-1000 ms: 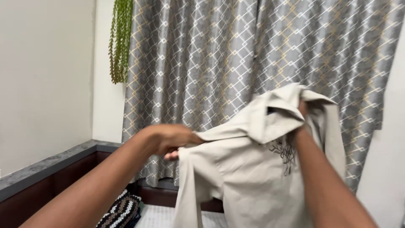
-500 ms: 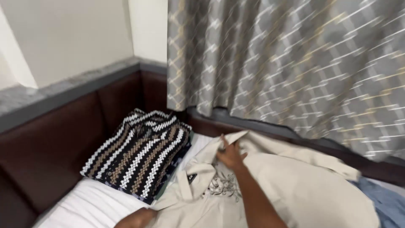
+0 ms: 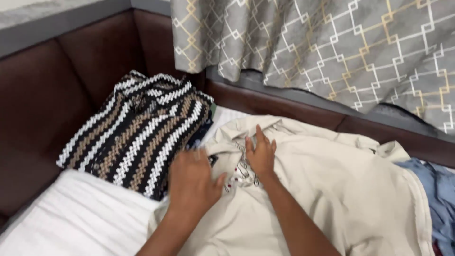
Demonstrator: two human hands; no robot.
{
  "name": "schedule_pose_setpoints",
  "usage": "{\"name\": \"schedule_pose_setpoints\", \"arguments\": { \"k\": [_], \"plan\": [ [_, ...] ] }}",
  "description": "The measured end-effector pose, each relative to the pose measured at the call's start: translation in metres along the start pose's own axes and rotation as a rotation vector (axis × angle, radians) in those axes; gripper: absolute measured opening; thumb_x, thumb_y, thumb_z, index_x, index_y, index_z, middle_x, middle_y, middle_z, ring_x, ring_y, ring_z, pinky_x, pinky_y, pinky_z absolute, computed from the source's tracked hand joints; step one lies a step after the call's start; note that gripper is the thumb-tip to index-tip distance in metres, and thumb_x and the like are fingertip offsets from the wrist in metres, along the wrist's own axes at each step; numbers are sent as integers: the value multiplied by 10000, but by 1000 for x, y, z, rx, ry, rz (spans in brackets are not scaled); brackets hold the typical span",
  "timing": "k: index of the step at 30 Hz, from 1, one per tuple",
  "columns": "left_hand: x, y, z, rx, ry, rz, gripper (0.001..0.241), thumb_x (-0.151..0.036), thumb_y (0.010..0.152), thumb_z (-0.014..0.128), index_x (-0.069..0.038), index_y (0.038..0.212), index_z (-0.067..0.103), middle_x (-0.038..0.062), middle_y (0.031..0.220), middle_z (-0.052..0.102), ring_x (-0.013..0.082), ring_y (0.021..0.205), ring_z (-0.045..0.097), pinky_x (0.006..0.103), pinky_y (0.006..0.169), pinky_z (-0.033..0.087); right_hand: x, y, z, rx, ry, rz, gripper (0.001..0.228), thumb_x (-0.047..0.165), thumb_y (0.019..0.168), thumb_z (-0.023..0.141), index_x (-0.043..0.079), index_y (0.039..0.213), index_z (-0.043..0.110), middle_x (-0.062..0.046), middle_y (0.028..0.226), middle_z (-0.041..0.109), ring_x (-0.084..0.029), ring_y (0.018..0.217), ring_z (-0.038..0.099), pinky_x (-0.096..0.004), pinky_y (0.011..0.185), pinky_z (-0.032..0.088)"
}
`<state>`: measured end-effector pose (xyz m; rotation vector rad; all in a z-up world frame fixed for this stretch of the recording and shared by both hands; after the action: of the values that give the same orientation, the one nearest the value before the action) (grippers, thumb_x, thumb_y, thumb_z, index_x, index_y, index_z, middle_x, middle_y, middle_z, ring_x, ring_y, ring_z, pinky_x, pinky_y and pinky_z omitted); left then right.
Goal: The person buttons a beige long-sleeved shirt laid on a bed, then folds it neatly and places it on a pile. They then pick up a blue denim shirt, lay it flat, and begin folding it.
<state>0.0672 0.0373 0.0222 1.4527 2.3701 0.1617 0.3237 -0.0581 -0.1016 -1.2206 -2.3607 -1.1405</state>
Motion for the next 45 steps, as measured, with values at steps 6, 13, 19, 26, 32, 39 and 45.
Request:
{"name": "schedule_pose_setpoints", "arguments": {
  "k": [6, 13, 19, 26, 32, 39, 45],
  "plan": [
    [13, 5, 107, -20, 65, 202, 582, -325, 726, 804, -45, 1211, 647, 161, 1533, 429, 344, 1235, 559, 571, 881, 457, -42, -49, -96, -58, -155, -346, 402, 197, 886, 723, -93, 1162, 696, -330, 1174, 685, -482, 1194, 606, -493, 1076, 443],
    [83, 55, 67, -207, -619, -229, 206, -106, 928, 634, -6, 1108, 623, 238, 922, 736, 389, 866, 765, 486, 798, 608, -176, -142, -222, 163, -625, -62, 646, 521, 969, 504, 62, 1420, 562, -254, 1484, 504, -371, 1442, 413, -564, 1120, 325],
    [102, 109, 74, -296, -236, -450, 498, -235, 794, 781, 115, 1110, 620, 262, 1009, 741, 399, 884, 751, 452, 756, 595, -213, -176, -257, 269, -616, -89, 709, 542, 938, 508, 142, 1520, 436, -194, 1602, 362, -365, 1498, 320, -557, 1151, 299],
    [-41, 72, -11, -359, 328, -17, 432, -325, 815, 697, 34, 1041, 615, 142, 948, 703, 291, 876, 709, 419, 680, 563, -244, -161, -278, 87, -440, 5, 606, 440, 870, 674, 12, 1296, 616, -292, 1468, 502, -436, 1401, 445, -477, 1159, 365],
    [-203, -8, 133, -145, -529, 805, 127, 3, 759, 612, -6, 882, 642, 223, 967, 657, 402, 938, 627, 488, 869, 522, -182, -128, -369, -285, -375, -132, 278, 127, 846, 710, -27, 1079, 709, -262, 1259, 676, -427, 1228, 605, -488, 1113, 461],
    [-378, -108, 109, 121, -932, 1076, 193, -101, 895, 663, -8, 1062, 636, 187, 1100, 668, 397, 1104, 614, 466, 1021, 472, -277, -169, -513, -601, -678, 464, 485, 300, 892, 799, -83, 1177, 714, -218, 1051, 747, -467, 1279, 572, -549, 1043, 416],
    [-499, -79, 155, 79, -842, 902, 340, -201, 935, 622, 76, 1133, 610, 264, 1132, 653, 424, 1110, 599, 483, 1074, 445, -469, -274, -509, -234, -65, 1352, 1184, 803, 833, 678, -226, 1403, 543, -372, 1439, 505, -459, 1286, 552, -538, 1068, 434]
  ]
}}
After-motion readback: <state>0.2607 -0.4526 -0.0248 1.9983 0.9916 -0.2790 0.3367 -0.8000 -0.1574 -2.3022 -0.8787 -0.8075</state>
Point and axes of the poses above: each hand's wrist, its own y-axis towards the middle knuckle, its own z-axis out of the palm, x = y × z, the point moved 8 cm from there along y, towards the middle knuckle
